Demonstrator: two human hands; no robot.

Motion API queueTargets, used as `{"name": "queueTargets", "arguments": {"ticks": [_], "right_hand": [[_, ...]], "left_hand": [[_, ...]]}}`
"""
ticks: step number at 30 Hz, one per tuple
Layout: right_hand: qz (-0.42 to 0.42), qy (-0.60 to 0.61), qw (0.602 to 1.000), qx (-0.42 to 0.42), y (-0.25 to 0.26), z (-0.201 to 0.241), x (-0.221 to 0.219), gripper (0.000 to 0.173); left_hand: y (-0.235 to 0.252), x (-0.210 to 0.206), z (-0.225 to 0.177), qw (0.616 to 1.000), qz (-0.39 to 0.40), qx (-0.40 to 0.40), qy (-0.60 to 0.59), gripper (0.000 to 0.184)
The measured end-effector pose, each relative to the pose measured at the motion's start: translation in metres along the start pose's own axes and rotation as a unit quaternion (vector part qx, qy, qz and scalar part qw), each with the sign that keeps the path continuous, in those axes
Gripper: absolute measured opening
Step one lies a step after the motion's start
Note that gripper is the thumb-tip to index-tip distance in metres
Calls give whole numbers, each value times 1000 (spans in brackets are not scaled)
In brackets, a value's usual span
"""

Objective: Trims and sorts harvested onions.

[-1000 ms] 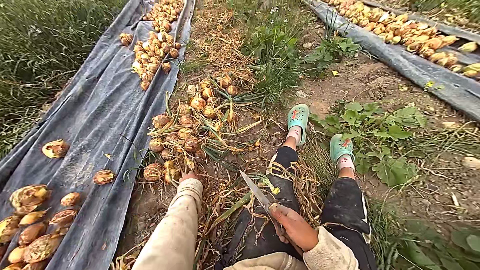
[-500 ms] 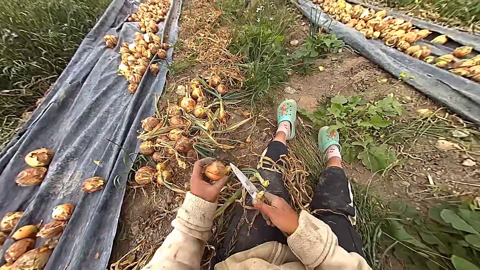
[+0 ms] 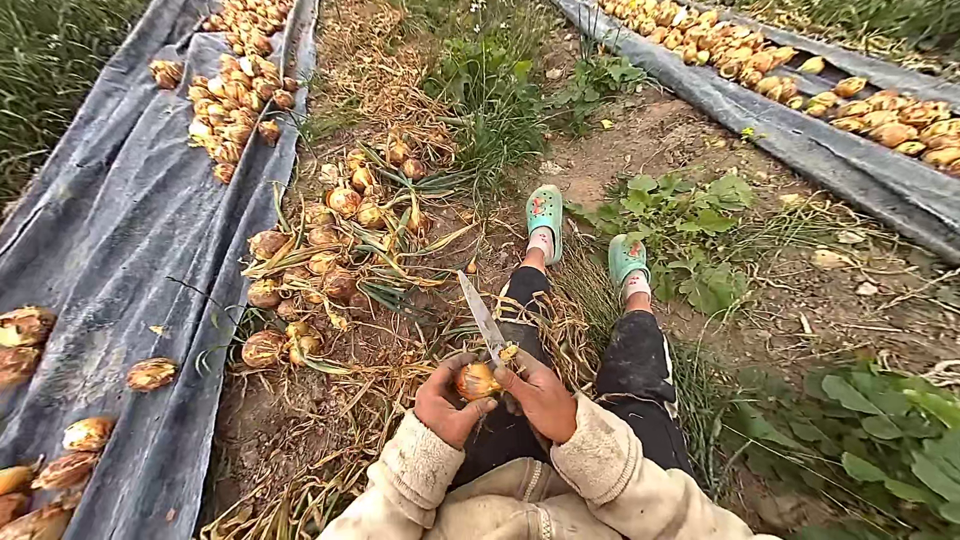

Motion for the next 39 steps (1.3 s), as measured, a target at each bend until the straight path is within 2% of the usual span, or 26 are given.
{"name": "queueTargets", "arguments": {"ticks": [3, 8, 12, 14, 16, 17, 19, 21, 22, 23, 24, 25, 26, 27, 28, 29, 31, 32, 34, 39], "right_hand": [[21, 7, 1000, -4, 0, -4, -3, 29], [1, 20, 999, -50, 2, -6, -7, 16], [17, 9, 991, -131, 0, -13, -15, 17], [29, -11, 987, -158, -1, -16, -19, 30], [38, -31, 986, -158, -4, -16, -23, 41], [36, -36, 987, -153, -4, -16, -23, 42], [9, -32, 989, -143, 1, -16, -19, 43], [-23, -30, 988, -151, 6, -18, -11, 46], [-34, -30, 986, -162, 5, -20, -9, 48], [-40, -31, 984, -173, 4, -23, -8, 49], [-39, -29, 983, -179, 4, -25, -8, 50], [-31, -27, 983, -179, 4, -25, -10, 51], [-18, -26, 984, -175, 5, -26, -11, 51], [-6, -25, 985, -170, 5, -27, -13, 50], [3, -22, 986, -164, 6, -28, -14, 49], [8, -20, 987, -160, 5, -29, -14, 48], [8, -23, 986, -162, 3, -29, -11, 46], [7, -24, 986, -164, 2, -29, -10, 45], [4, -21, 987, -161, 2, -28, -7, 43], [17, -19, 985, -171, 1, -28, -11, 40]], "left_hand": [[2, 4, 8, 999, -1, 28, -19, 67], [7, 6, 20, 996, 41, 65, -47, 71], [8, 15, 19, 992, 59, 54, 102, 65], [9, 21, 15, 978, 41, 30, 202, 63], [16, 40, 19, 969, -53, 55, 234, 60], [21, 58, 25, 967, -125, 92, 201, 61], [32, 109, 24, 945, -300, 124, 33, 54], [36, 168, 3, 865, -447, 74, -215, 25], [35, 196, -12, 819, -477, 41, -317, 37], [33, 221, -26, 796, -478, 19, -371, 59], [32, 238, -34, 798, -474, 7, -372, 69], [34, 247, -34, 819, -484, 19, -308, 69], [35, 250, -27, 848, -499, 54, -172, 59], [37, 253, -13, 866, -490, 97, 7, 43], [41, 255, 7, 863, -444, 148, 190, 30], [45, 253, 26, 843, -368, 209, 331, 31], [48, 241, 61, 786, -218, 304, 493, 48], [45, 234, 73, 762, -170, 329, 531, 53], [43, 220, 87, 738, -111, 352, 565, 62], [50, 208, 81, 712, 15, 364, 600, 49]]}}
Point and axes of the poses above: each hand's wrist, its own y-axis towards the middle knuckle, its own x-axis out of the back of the hand, z = x × y, the point moved 4 cm from there along y, towards the middle knuckle, and after that the axes turned 10 degrees about -z, right-handed, at the moved point
